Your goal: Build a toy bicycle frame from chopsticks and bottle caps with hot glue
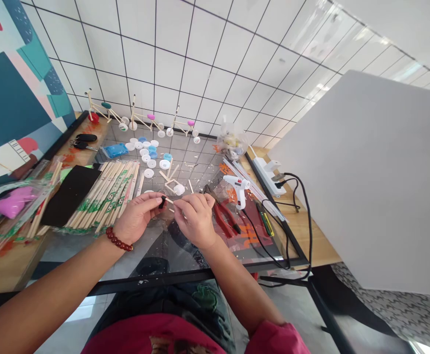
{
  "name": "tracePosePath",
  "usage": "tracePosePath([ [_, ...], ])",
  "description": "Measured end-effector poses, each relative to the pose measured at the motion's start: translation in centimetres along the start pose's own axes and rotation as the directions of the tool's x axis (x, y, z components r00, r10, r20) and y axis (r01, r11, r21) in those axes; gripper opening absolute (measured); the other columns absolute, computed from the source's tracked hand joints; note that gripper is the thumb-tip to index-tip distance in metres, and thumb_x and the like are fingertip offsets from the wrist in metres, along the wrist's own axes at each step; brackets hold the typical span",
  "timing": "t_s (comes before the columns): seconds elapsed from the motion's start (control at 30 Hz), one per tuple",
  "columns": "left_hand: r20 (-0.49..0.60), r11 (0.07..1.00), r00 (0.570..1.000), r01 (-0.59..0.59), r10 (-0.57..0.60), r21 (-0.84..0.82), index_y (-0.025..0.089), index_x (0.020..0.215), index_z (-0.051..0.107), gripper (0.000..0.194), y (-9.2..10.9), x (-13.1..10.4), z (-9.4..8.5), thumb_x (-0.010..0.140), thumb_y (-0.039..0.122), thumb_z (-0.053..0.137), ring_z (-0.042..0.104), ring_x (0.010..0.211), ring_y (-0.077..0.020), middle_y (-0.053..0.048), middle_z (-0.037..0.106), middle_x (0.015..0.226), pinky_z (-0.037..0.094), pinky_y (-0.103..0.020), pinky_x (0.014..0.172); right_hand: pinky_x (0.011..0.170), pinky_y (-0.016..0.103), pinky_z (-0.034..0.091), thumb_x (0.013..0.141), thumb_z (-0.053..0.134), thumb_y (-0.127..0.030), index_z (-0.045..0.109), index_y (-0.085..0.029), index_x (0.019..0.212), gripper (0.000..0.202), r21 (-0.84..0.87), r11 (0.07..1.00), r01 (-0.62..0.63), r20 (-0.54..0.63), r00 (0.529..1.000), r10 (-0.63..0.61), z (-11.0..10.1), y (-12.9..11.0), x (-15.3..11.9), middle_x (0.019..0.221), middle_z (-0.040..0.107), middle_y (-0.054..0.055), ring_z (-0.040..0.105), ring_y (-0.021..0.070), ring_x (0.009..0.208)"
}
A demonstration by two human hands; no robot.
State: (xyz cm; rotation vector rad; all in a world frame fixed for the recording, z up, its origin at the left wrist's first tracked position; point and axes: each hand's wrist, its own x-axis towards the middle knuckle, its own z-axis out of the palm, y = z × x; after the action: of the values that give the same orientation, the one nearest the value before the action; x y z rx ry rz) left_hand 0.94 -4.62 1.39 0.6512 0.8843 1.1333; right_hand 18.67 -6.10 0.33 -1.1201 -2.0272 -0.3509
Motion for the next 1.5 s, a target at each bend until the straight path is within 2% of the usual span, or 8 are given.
tracePosePath([
  [0.1, -0.013, 1.0, 1.0, 0.009, -0.009, 0.007, 0.016, 0.074, 0.078, 0.025, 0.09, -0.07, 0.16, 0.055, 0.026, 0.09, 0.065, 0.08, -0.0154, -0.003, 0.073, 0.08, 0.054, -0.027, 0.076, 0.086, 0.038, 0.03, 0.09, 0.065, -0.017, 0.067, -0.023, 0.093, 0.008, -0.019, 1.0, 0.0, 0.022, 1.0, 0.0, -0.02, -0.04, -0.03, 0.086, 0.07, 0.001, 0.06, 0.0167, 0.088],
  [0.3, -0.022, 1.0, 1.0, -0.012, 0.012, 0.013, 0.016, 0.075, 0.078, 0.022, -0.12, 0.07, 0.06, 0.058, 0.025, 0.089, 0.065, 0.076, -0.0144, -0.003, 0.073, 0.079, 0.054, -0.028, 0.076, 0.085, 0.038, 0.03, 0.091, 0.065, -0.017, 0.068, -0.023, 0.095, 0.009, -0.015, 1.0, 0.011, 0.018, 1.0, -0.011, -0.07, -0.06, -0.1, 0.087, 0.069, 0.001, 0.06, 0.0172, 0.089],
  [0.53, -0.024, 0.999, 0.999, -0.037, 0.038, 0.036, 0.015, 0.068, 0.075, 0.021, -0.28, 0.22, -0.06, 0.057, 0.025, 0.09, 0.063, 0.068, -0.0125, -0.002, 0.071, 0.071, 0.053, -0.025, 0.068, 0.087, 0.039, 0.03, 0.091, 0.065, -0.017, 0.068, -0.025, 0.096, 0.01, -0.009, 1.0, -0.011, 0.029, 0.999, 0.012, 0.03, -0.01, -0.14, 0.088, 0.07, 0.001, 0.06, 0.0173, 0.09],
  [0.73, -0.007, 0.999, 1.0, -0.006, 0.006, 0.032, 0.018, 0.087, 0.079, 0.033, 0.02, -0.16, 0.17, 0.055, 0.019, 0.09, 0.067, 0.074, -0.0141, -0.003, 0.075, 0.081, 0.055, -0.026, 0.072, 0.086, 0.037, 0.032, 0.092, 0.064, -0.018, 0.066, -0.024, 0.095, 0.007, 0.055, 0.997, -0.045, -0.023, 0.999, 0.046, -0.14, -0.05, 0.13, 0.089, 0.071, 0.001, 0.062, 0.0165, 0.088],
  [0.87, 0.025, 0.996, 0.999, -0.027, 0.025, 0.088, 0.018, 0.081, 0.081, 0.024, -0.18, -0.22, 0.13, 0.059, 0.021, 0.088, 0.067, 0.077, -0.0157, -0.004, 0.076, 0.085, 0.055, -0.028, 0.074, 0.086, 0.036, 0.032, 0.092, 0.064, -0.018, 0.066, -0.023, 0.096, 0.007, 0.097, 0.99, -0.099, 0.02, 0.995, 0.097, -0.27, -0.02, 0.24, 0.091, 0.071, 0.001, 0.062, 0.0163, 0.088],
  [0.97, 0.002, 0.994, 0.999, -0.042, 0.042, 0.096, 0.018, 0.074, 0.081, 0.016, -0.32, -0.16, 0.13, 0.06, 0.023, 0.087, 0.066, 0.078, -0.0173, -0.004, 0.077, 0.081, 0.055, -0.031, 0.077, 0.086, 0.036, 0.032, 0.093, 0.063, -0.019, 0.066, -0.024, 0.097, 0.007, 0.097, 0.989, -0.116, 0.053, 0.992, 0.111, -0.32, 0.02, 0.23, 0.092, 0.072, 0.001, 0.062, 0.0166, 0.09],
  [1.23, -0.063, 0.996, 0.998, -0.025, 0.031, 0.091, 0.017, 0.069, 0.08, 0.018, -0.3, -0.07, 0.25, 0.054, 0.021, 0.088, 0.066, 0.072, -0.0161, -0.004, 0.075, 0.076, 0.056, -0.03, 0.074, 0.087, 0.037, 0.032, 0.093, 0.063, -0.018, 0.067, -0.024, 0.097, 0.008, 0.056, 0.993, -0.101, 0.06, 0.993, 0.097, -0.23, 0.11, 0.1, 0.092, 0.07, 0.002, 0.061, 0.0174, 0.091],
  [1.5, -0.095, 0.997, 0.995, 0.002, 0.006, 0.083, 0.019, 0.079, 0.082, 0.029, 0.03, -0.34, 0.71, 0.051, 0.019, 0.089, 0.065, 0.069, -0.0139, -0.002, 0.074, 0.071, 0.055, -0.028, 0.072, 0.086, 0.037, 0.031, 0.093, 0.063, -0.019, 0.066, -0.024, 0.097, 0.007, 0.049, 0.995, -0.085, 0.035, 0.996, 0.084, -0.16, 0.04, 0.12, 0.09, 0.071, 0.001, 0.062, 0.0168, 0.089],
])
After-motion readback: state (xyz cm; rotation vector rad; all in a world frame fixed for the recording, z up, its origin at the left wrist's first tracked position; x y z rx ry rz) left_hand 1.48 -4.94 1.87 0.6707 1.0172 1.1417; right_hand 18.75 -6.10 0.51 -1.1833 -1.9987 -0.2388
